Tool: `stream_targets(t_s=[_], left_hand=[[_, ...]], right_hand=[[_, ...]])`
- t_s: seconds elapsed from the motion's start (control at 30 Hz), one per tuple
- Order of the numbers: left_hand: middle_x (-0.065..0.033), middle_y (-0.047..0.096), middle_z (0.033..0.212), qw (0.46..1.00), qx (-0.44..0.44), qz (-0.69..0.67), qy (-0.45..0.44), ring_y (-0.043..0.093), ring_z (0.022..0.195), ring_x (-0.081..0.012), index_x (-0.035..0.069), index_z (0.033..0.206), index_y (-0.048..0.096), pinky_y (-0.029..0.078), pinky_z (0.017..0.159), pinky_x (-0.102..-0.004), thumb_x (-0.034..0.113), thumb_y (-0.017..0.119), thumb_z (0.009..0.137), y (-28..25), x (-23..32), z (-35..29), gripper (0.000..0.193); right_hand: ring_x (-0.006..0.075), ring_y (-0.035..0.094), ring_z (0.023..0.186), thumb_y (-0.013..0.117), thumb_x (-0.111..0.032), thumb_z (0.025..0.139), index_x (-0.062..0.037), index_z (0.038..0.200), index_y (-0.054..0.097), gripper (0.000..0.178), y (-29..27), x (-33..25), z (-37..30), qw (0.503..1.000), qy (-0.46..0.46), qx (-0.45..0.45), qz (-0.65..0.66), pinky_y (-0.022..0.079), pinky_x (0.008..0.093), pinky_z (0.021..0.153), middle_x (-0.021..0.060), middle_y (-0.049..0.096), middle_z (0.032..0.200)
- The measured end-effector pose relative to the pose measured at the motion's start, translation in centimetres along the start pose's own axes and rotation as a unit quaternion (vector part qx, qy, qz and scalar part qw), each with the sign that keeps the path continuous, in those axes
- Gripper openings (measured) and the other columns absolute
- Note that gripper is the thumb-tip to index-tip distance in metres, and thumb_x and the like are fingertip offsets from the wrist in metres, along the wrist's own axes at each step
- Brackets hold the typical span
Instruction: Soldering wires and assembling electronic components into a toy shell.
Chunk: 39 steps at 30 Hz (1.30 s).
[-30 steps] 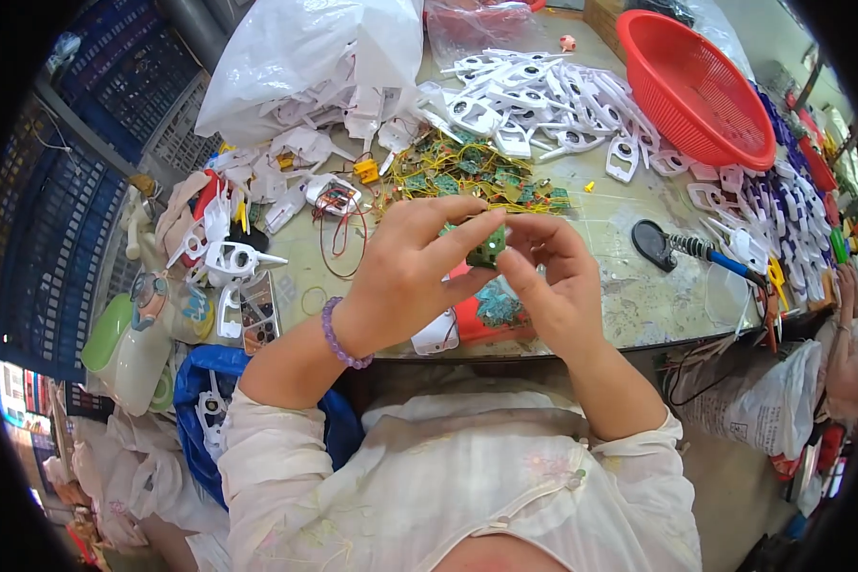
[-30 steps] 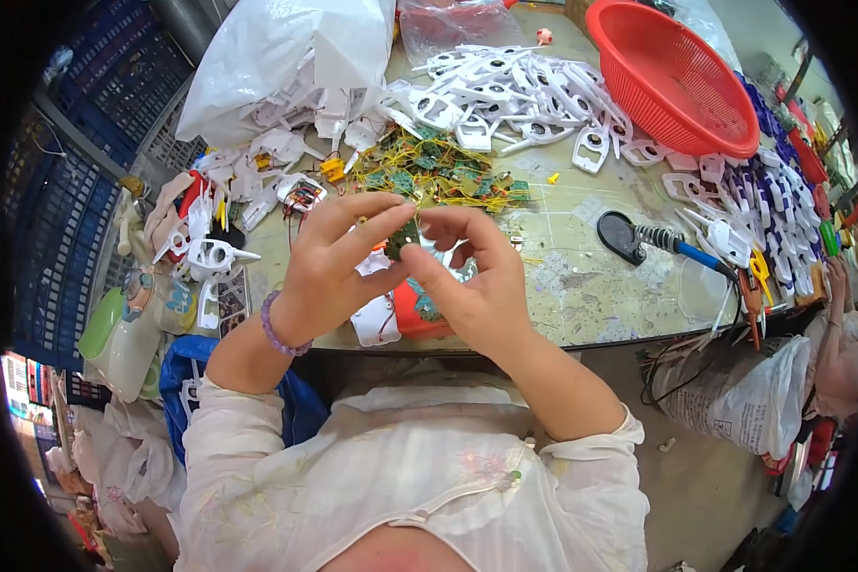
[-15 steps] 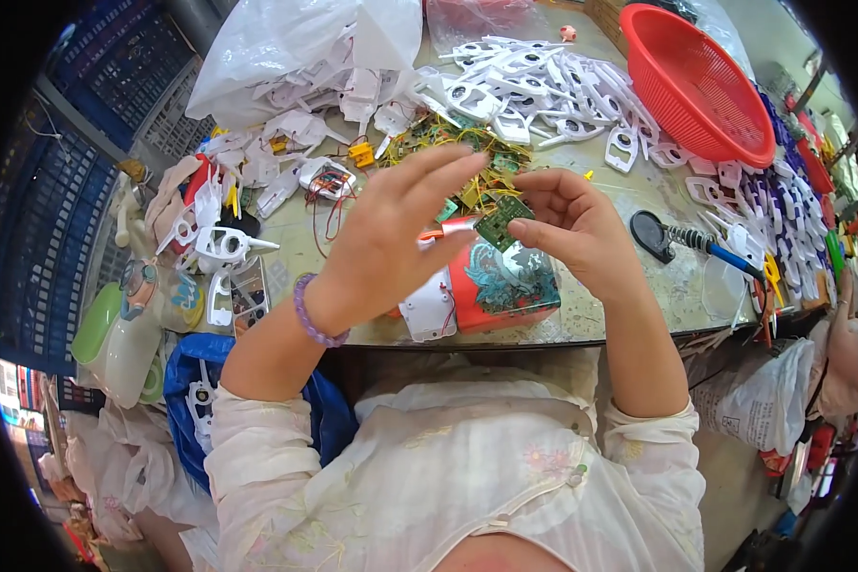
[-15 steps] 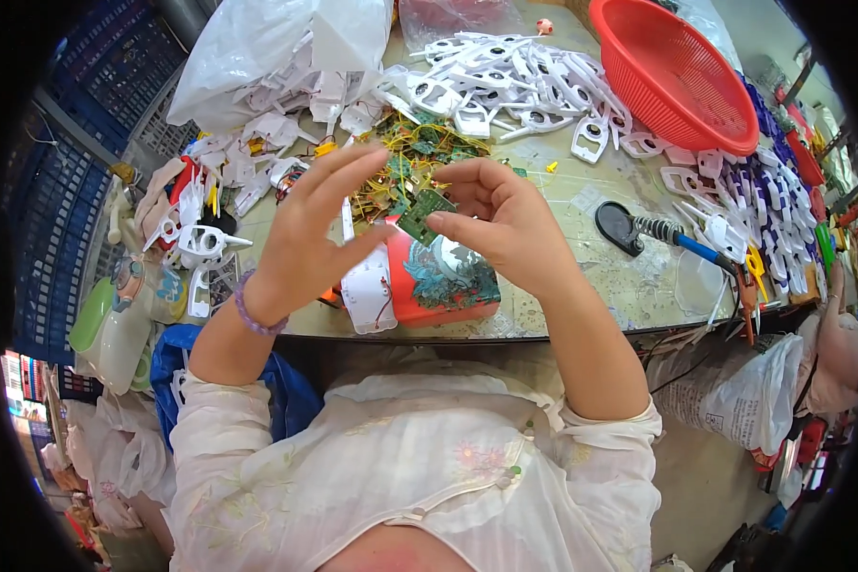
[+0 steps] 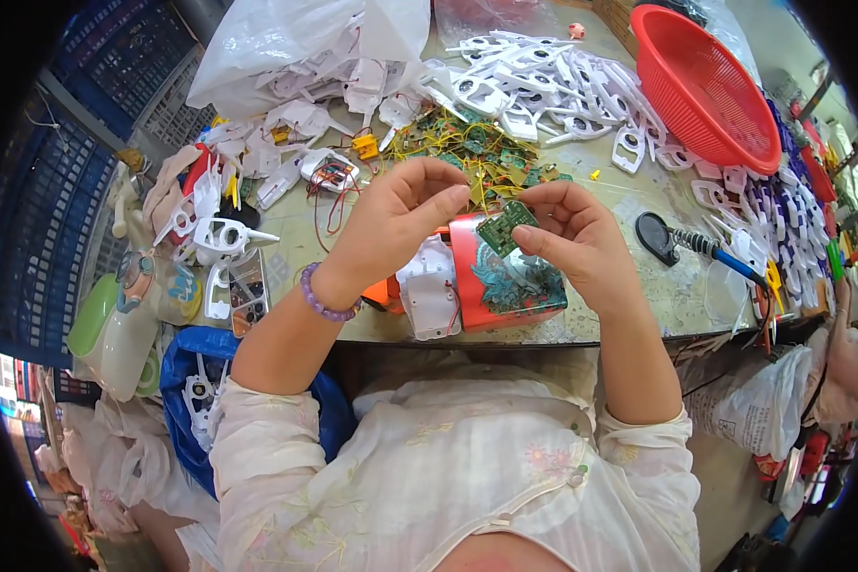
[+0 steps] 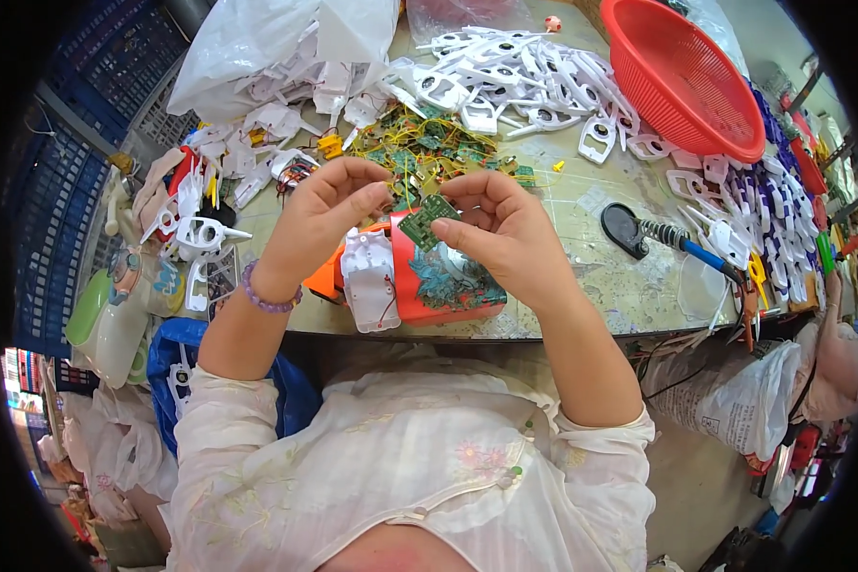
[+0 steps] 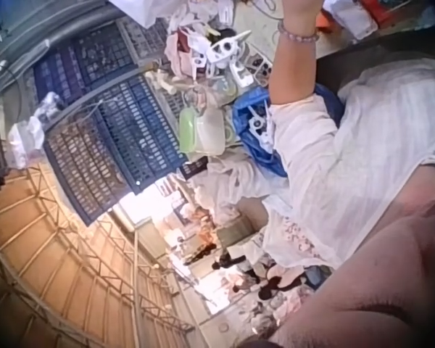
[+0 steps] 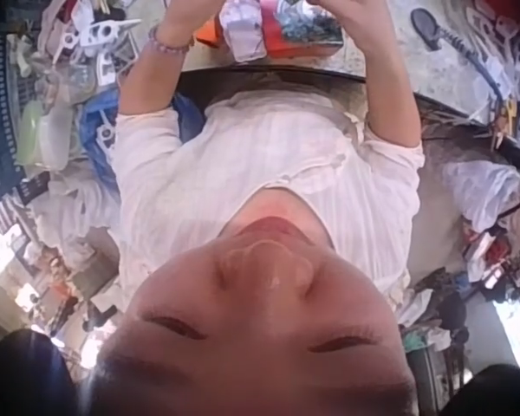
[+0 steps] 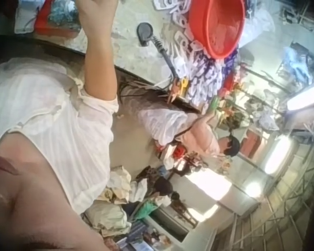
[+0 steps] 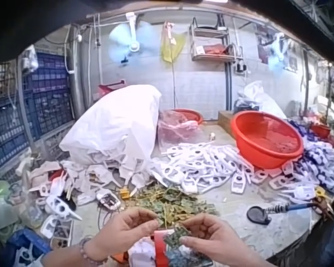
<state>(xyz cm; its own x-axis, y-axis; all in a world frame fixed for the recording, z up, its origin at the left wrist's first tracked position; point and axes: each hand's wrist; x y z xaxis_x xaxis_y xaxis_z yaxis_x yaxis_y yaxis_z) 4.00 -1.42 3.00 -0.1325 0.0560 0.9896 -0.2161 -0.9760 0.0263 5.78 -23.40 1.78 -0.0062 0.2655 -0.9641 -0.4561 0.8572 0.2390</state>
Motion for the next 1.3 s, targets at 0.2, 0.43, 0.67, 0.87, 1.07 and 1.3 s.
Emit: stream_targets(t_s=[0.2,0.43,0.67,0.87,1.07,1.3], left_hand=[[-0.0031,0.062,0.095,0.999,-0.029,0.021,-0.027,0.058,0.087,-0.0082,0.0,0.106,0.057,0.048,0.076,-0.0224,0.011,0.06,0.089,-0.2,0.0,-0.9,0.02],[-0.0038,0.062,0.094,0.998,-0.02,-0.029,-0.054,0.059,0.086,-0.0095,-0.002,0.105,0.058,0.049,0.076,-0.0236,0.011,0.06,0.089,1.6,-1.0,-1.9,0.021],[-0.0039,0.063,0.091,0.974,-0.021,0.217,0.061,0.059,0.084,-0.0119,0.002,0.095,0.063,0.047,0.071,-0.0249,0.001,0.062,0.083,-0.6,0.4,-2.8,0.012],[-0.0073,0.063,0.09,0.909,-0.145,0.361,0.148,0.059,0.086,-0.0244,0.004,0.089,0.066,0.046,0.075,-0.0337,-0.003,0.068,0.072,-1.3,-0.5,-5.1,0.018],[-0.0061,0.063,0.091,0.901,-0.12,0.388,0.151,0.058,0.086,-0.0244,0.007,0.092,0.066,0.046,0.076,-0.034,0.001,0.071,0.07,-0.1,-1.8,-5.9,0.024],[-0.0059,0.062,0.093,0.914,-0.083,0.375,0.131,0.058,0.087,-0.0245,0.006,0.095,0.063,0.046,0.076,-0.0343,0.005,0.073,0.066,0.7,-2.3,-5.9,0.03]], right_hand=[[0.0046,0.057,0.075,0.07,-0.003,0.079,-0.001,0.116,0.056,0.039,-0.1,0.0,-0.1,1.0,0.01,0.008,-0.005,0.045,0.0181,0.066,0.0005,0.057,0.091],[0.0041,0.057,0.073,0.069,-0.004,0.08,-0.0019,0.113,0.059,0.034,0.8,0.3,-0.2,0.999,0.029,0.028,0.016,0.045,0.018,0.065,0.0,0.057,0.092],[0.0103,0.057,0.086,0.067,-0.001,0.08,-0.002,0.102,0.062,0.023,-1.1,2.1,-0.4,0.939,-0.238,0.201,-0.147,0.045,0.0236,0.079,0.0037,0.063,0.092],[0.016,0.059,0.086,0.071,-0.007,0.075,-0.0032,0.096,0.065,0.022,-1.2,3.3,-2.0,0.947,-0.127,0.069,-0.287,0.045,0.0287,0.08,0.0059,0.064,0.09],[0.027,0.053,0.089,0.073,-0.01,0.069,-0.0088,0.09,0.068,0.021,0.4,3.0,-2.8,0.822,-0.287,0.072,-0.486,0.041,0.0381,0.079,0.0055,0.059,0.088],[0.0214,0.055,0.092,0.06,-0.013,0.068,-0.0093,0.094,0.064,0.026,3.8,3.6,-4.0,0.762,-0.397,-0.109,-0.499,0.042,0.0402,0.081,0.0028,0.06,0.093]])
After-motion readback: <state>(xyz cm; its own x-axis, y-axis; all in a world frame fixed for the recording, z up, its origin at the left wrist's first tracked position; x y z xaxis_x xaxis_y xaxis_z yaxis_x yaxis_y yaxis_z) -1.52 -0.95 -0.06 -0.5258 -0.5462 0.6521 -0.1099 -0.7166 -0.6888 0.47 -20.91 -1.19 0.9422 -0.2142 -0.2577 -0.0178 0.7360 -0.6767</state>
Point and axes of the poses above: each hand's wrist, its own z-axis towards the middle knuckle, its own y-axis out of the palm, x = y × z
